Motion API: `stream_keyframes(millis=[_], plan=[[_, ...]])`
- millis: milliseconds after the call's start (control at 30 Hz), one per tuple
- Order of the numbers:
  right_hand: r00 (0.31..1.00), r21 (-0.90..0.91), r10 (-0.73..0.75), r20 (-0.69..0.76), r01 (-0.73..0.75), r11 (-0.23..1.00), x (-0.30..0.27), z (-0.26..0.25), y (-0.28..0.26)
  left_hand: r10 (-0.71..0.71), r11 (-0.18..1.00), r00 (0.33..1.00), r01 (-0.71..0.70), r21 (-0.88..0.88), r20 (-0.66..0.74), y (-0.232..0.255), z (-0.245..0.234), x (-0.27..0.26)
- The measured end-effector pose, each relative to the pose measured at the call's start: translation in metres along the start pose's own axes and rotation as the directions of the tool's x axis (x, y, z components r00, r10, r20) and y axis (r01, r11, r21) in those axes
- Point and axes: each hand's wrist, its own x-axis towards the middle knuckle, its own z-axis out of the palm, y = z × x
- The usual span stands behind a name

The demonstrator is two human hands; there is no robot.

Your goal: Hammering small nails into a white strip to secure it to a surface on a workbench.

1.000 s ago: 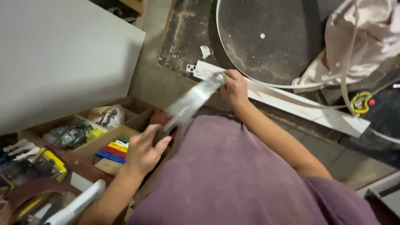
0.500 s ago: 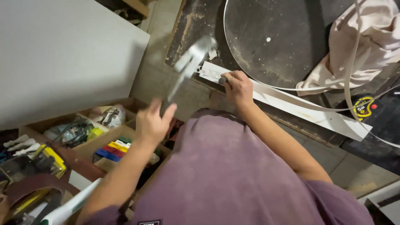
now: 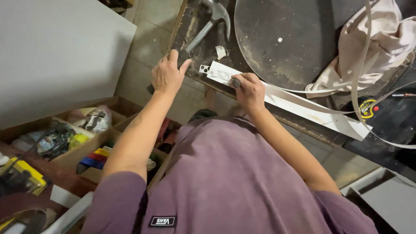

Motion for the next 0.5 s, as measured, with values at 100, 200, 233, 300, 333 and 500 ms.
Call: stream_keyframes(millis=[100,200,233,300,333,500], plan=[[1.000,-0.017,-0.015,-0.007,0.015,1.000,0.000,0.000,-0.001,0.107,0.994,0.993,-0.106,0.020,-0.048,-0.013,0.032,0.004],[1.000,-0.021,-0.010,-0.006,0.009,1.000,0.001,-0.002,-0.003,0.115,0.992,0.983,-0.121,-0.033,-0.140,-0.001,0.035,0.015],[1.000,-0.023,-0.007,-0.005,0.007,1.000,0.001,-0.003,-0.003,0.116,0.992,0.984,-0.122,-0.035,-0.138,0.029,0.005,0.012],[1.000,-0.051,-0.027,0.009,0.027,0.998,0.002,-0.004,-0.005,0.243,0.836,0.950,-0.307,-0.455,-0.195,0.087,-0.055,0.007],[1.000,-0.047,-0.021,0.015,0.022,0.999,-0.009,-0.001,0.006,0.240,0.838,0.953,-0.300,-0.456,-0.186,0.102,-0.046,0.002],[0.998,-0.148,-0.060,0.016,0.062,0.987,-0.015,-0.016,0.016,0.465,0.654,0.848,-0.522,-0.548,-0.253,0.130,0.009,0.000]])
